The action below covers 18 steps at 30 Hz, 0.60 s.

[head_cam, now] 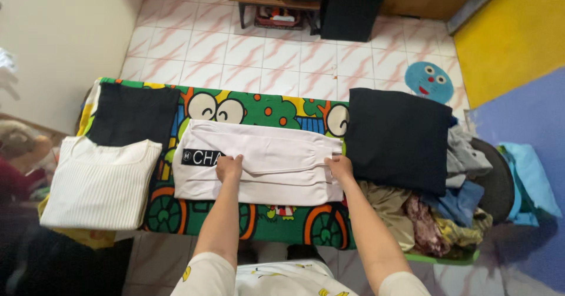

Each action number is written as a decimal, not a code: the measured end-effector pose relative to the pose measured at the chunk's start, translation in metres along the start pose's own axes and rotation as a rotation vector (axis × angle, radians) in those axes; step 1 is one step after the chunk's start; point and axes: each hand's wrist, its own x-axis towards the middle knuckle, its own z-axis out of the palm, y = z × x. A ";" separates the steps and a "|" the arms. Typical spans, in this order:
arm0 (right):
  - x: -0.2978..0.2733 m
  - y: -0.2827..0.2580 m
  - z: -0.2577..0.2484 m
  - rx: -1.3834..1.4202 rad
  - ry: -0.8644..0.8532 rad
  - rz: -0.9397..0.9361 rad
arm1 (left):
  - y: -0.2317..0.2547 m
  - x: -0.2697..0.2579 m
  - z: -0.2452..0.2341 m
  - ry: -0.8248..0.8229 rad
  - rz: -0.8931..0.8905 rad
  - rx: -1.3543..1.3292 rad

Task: The person folds a white t-shirt on a bed, smoothing and aligning it before folding it into a compact rectangle. The shirt is placed on top of other folded clothes already on the bed.

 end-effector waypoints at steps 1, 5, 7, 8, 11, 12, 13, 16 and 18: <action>0.003 -0.003 0.002 -0.019 -0.004 -0.033 | -0.002 0.005 0.001 -0.008 -0.027 -0.014; 0.007 -0.006 0.001 0.130 -0.049 0.069 | -0.007 0.011 0.001 -0.012 -0.077 -0.075; 0.003 -0.004 -0.004 0.138 -0.037 -0.002 | -0.001 0.010 -0.005 -0.045 -0.131 -0.073; 0.003 -0.004 -0.004 0.146 -0.077 0.034 | 0.003 0.008 -0.010 -0.064 -0.158 -0.071; 0.002 -0.007 -0.007 0.199 -0.161 0.129 | 0.022 0.000 -0.038 -0.085 -0.204 0.060; 0.003 -0.008 -0.009 0.234 -0.175 0.149 | 0.029 -0.003 -0.048 -0.060 -0.208 0.082; 0.003 -0.011 -0.007 0.277 -0.183 0.173 | 0.039 -0.003 -0.058 -0.037 -0.205 0.111; 0.001 -0.015 -0.005 0.244 -0.193 0.220 | 0.050 0.012 -0.070 -0.037 -0.198 0.167; -0.005 -0.017 -0.006 0.279 -0.176 0.301 | 0.044 0.029 -0.062 -0.049 -0.193 0.176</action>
